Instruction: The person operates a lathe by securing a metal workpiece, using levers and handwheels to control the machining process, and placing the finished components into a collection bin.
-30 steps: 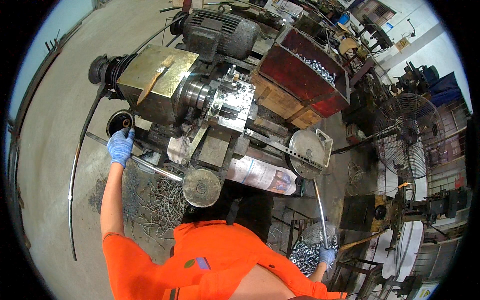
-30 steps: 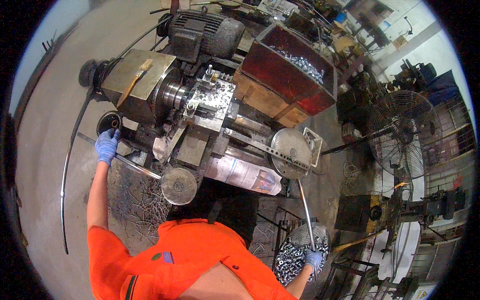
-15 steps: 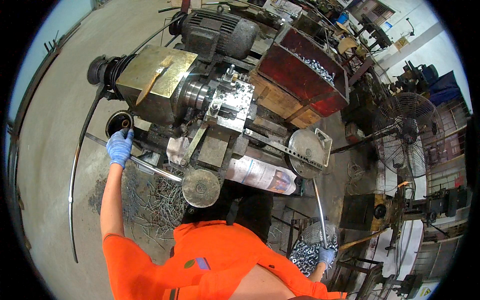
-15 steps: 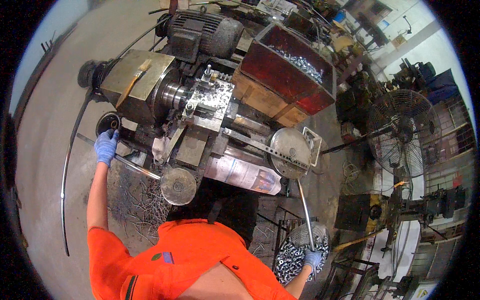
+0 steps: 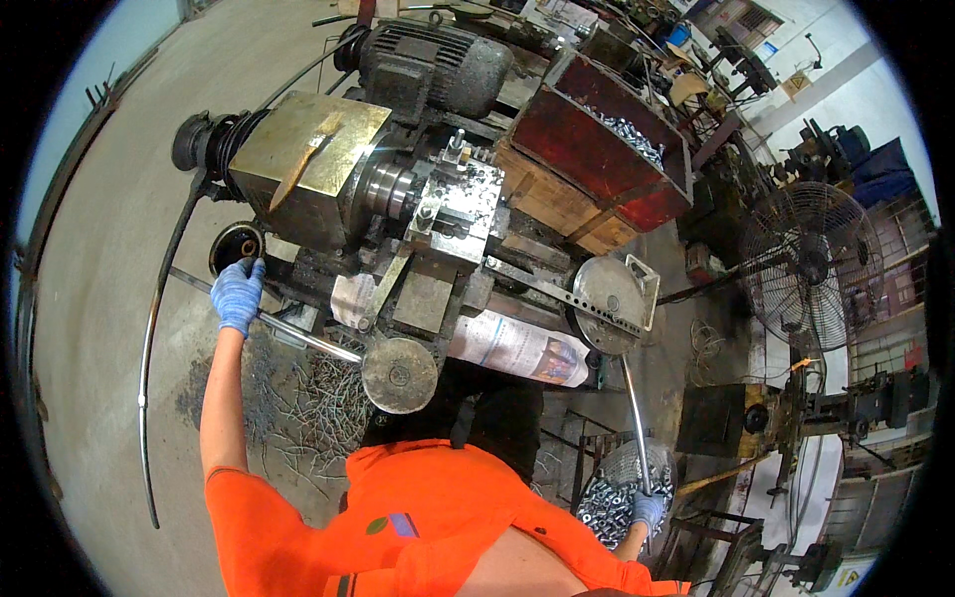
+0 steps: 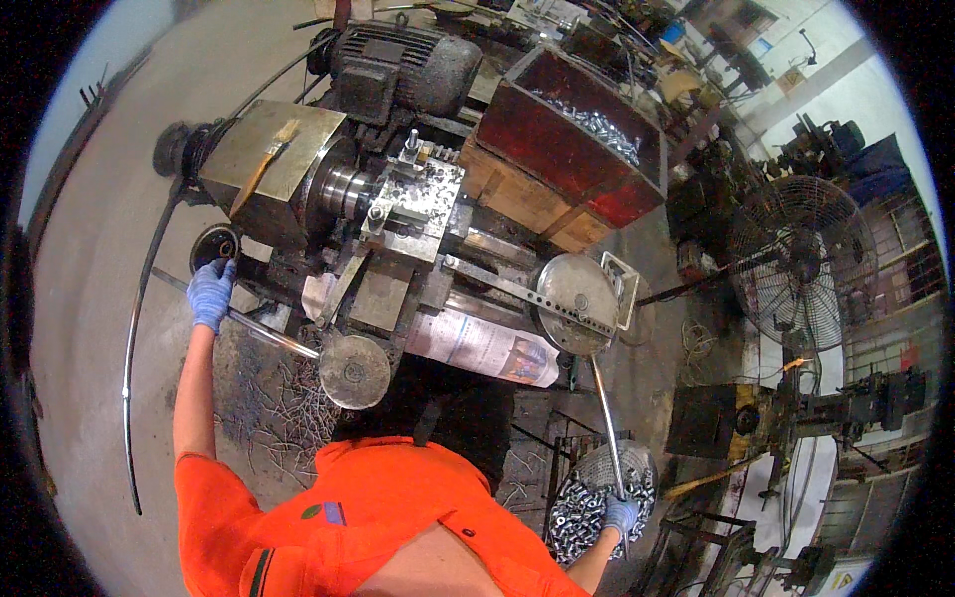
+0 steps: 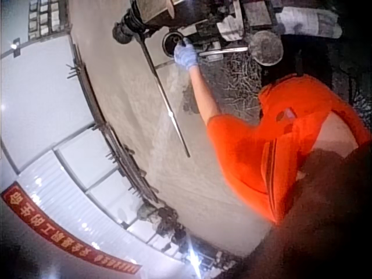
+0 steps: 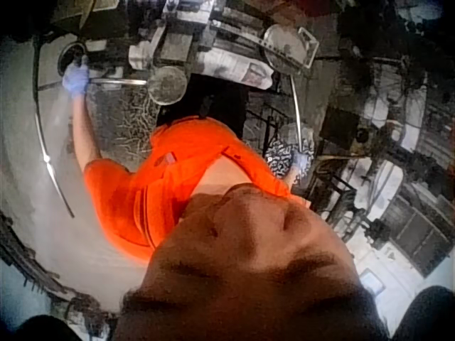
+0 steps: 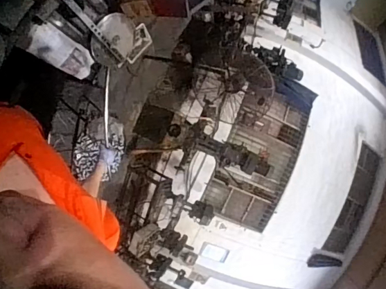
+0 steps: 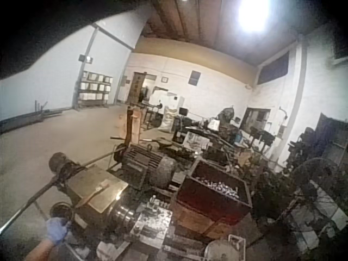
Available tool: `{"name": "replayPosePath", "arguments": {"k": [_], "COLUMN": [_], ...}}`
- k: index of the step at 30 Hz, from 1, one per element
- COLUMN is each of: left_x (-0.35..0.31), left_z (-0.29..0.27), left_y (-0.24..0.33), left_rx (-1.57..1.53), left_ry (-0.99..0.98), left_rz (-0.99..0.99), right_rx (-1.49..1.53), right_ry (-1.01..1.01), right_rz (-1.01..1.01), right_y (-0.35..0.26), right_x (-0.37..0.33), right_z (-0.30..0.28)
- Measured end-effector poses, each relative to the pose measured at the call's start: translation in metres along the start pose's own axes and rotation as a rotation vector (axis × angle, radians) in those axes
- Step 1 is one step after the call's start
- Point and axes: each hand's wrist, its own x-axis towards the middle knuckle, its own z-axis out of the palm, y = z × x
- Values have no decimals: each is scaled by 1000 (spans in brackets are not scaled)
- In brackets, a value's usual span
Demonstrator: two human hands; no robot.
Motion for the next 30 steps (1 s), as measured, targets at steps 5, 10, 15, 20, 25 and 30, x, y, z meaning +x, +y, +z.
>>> {"name": "replayPosePath", "arguments": {"k": [5,10,15,20,25,30], "left_x": [2,3,-1,0,-2,-4], "left_z": [5,5,3,0,0,-5], "left_y": [-5,-2,-3,3,5,8], "left_rx": [7,-4,23,44,33,54], "left_ry": [-8,-10,-10,-18,-17,-38], "left_rz": [10,-6,-23,-13,-20,-24], "right_rx": [8,12,49,84,80,101], "right_ry": [-37,7,-29,9,1,182], "right_rz": [43,58,28,6,12,-236], "right_y": [10,25,14,30,13,-48], "right_x": [10,17,7,13,3,-26], "right_z": [11,29,16,31,11,-7]}}
